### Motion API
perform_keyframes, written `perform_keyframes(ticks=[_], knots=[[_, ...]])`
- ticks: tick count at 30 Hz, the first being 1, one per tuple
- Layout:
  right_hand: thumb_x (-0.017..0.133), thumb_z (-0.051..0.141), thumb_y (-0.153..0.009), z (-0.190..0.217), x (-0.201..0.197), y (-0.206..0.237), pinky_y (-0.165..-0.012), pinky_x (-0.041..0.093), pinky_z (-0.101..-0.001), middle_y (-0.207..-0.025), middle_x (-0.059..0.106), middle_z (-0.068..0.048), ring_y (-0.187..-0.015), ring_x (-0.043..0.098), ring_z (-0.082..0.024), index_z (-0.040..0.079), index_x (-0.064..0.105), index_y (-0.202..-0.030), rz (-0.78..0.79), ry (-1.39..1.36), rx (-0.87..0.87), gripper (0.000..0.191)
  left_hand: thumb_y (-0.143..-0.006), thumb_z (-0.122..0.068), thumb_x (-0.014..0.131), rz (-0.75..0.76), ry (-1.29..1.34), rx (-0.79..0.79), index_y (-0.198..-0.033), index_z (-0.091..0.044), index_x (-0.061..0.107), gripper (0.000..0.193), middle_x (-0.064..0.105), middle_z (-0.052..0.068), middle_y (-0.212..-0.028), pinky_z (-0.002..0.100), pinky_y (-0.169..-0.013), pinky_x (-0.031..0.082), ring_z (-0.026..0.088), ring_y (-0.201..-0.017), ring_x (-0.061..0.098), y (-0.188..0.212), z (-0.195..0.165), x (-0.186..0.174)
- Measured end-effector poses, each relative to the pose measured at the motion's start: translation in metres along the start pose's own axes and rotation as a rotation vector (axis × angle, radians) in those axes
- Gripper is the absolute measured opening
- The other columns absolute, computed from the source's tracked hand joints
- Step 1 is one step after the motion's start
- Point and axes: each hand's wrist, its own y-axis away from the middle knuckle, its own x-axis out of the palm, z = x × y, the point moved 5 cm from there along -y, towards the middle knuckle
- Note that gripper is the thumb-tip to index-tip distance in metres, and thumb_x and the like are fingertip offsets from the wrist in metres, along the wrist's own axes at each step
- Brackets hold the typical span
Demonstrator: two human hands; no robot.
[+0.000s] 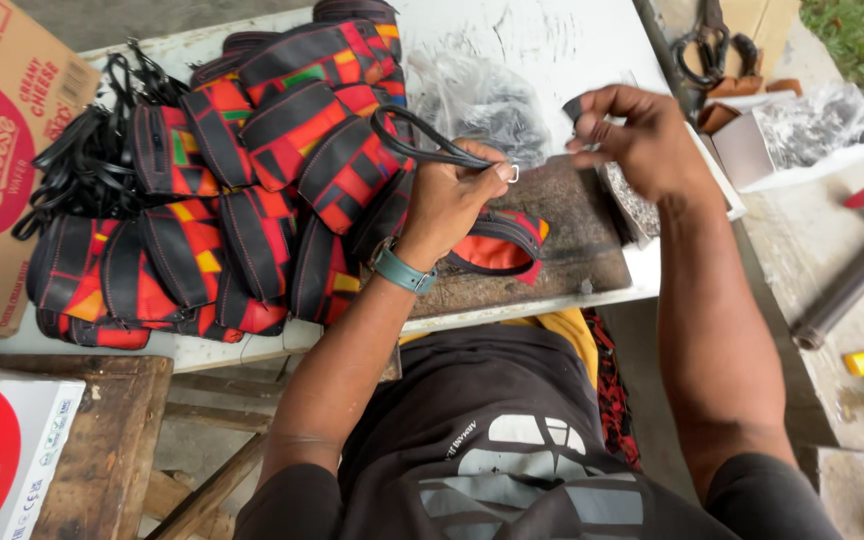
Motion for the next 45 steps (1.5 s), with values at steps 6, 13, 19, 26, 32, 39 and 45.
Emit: perform_keyframes(ticks=[6, 13, 19, 26, 32, 39, 45], knots=[[0.077, -0.009, -0.089, -0.015, 0.028, 0.066, -0.082, 0.061, -0.0292, -0.097, 0.072, -0.009, -0.088, 0.07, -0.015, -0.003, 0.067, -0.104, 0.055, 0.023, -0.074, 0.019, -0.091, -0.01, 0.076, -0.009, -0.296, 0.168, -0.094, 0.0, 0.07, 0.012, 0.072, 0.004, -0.083, 0.024, -0.068, 0.056, 0.007, -0.076, 0.068, 0.024, 0.001, 0.025], [0.076, -0.004, -0.093, -0.047, 0.054, 0.086, -0.08, 0.062, -0.0291, -0.097, 0.071, -0.007, -0.086, 0.071, -0.014, 0.003, 0.06, -0.115, -0.081, -0.495, -0.037, 0.029, -0.094, -0.012, 0.074, -0.025, -0.232, 0.082, -0.098, 0.0, 0.07, 0.013, 0.073, 0.003, -0.082, 0.025, -0.067, 0.055, 0.008, -0.075, 0.068, 0.05, 0.011, 0.035], [0.073, -0.005, -0.091, -0.058, 0.053, 0.074, -0.077, 0.059, -0.0271, -0.097, 0.07, -0.005, -0.087, 0.069, -0.012, 0.001, 0.064, -0.12, -0.098, -0.42, 0.053, 0.031, -0.094, -0.012, 0.073, -0.008, -0.083, 0.062, -0.099, 0.0, 0.068, 0.015, 0.075, 0.004, -0.087, 0.025, -0.07, 0.059, 0.009, -0.078, 0.072, 0.029, 0.013, 0.016], [0.076, -0.005, -0.094, -0.066, 0.043, 0.071, -0.08, 0.057, -0.0248, -0.1, 0.071, -0.005, -0.088, 0.067, -0.012, -0.003, 0.066, -0.112, 0.015, -0.238, 0.033, 0.021, -0.091, -0.011, 0.077, 0.007, -0.377, 0.083, -0.097, 0.0, 0.07, 0.015, 0.074, 0.004, -0.086, 0.024, -0.069, 0.057, 0.009, -0.079, 0.069, 0.019, 0.016, 0.014], [0.075, -0.011, -0.082, -0.059, 0.041, 0.078, -0.083, 0.058, -0.0245, -0.105, 0.072, -0.006, -0.092, 0.07, -0.01, -0.002, 0.067, -0.113, 0.008, -0.146, 0.038, 0.033, -0.09, -0.012, 0.078, 0.017, -0.411, 0.123, -0.095, -0.001, 0.071, 0.014, 0.074, 0.005, -0.086, 0.027, -0.07, 0.056, 0.01, -0.08, 0.068, 0.022, 0.004, 0.023], [0.078, -0.009, -0.083, -0.057, 0.044, 0.101, -0.082, 0.055, -0.0235, -0.108, 0.069, -0.006, -0.093, 0.065, -0.009, -0.003, 0.067, -0.12, 0.039, -0.148, -0.035, 0.039, -0.088, -0.012, 0.079, -0.001, -0.546, 0.163, -0.095, -0.002, 0.071, 0.014, 0.076, 0.006, -0.086, 0.028, -0.07, 0.058, 0.013, -0.08, 0.075, 0.03, -0.005, 0.021], [0.075, -0.002, -0.094, -0.075, 0.037, 0.114, -0.084, 0.058, -0.0258, -0.106, 0.076, -0.011, -0.093, 0.071, -0.013, -0.005, 0.068, -0.12, -0.134, -0.233, 0.062, 0.027, -0.089, -0.012, 0.077, 0.091, -0.489, 0.137, -0.095, -0.002, 0.072, 0.013, 0.076, 0.006, -0.088, 0.028, -0.073, 0.058, 0.013, -0.082, 0.074, 0.033, -0.003, 0.018]])
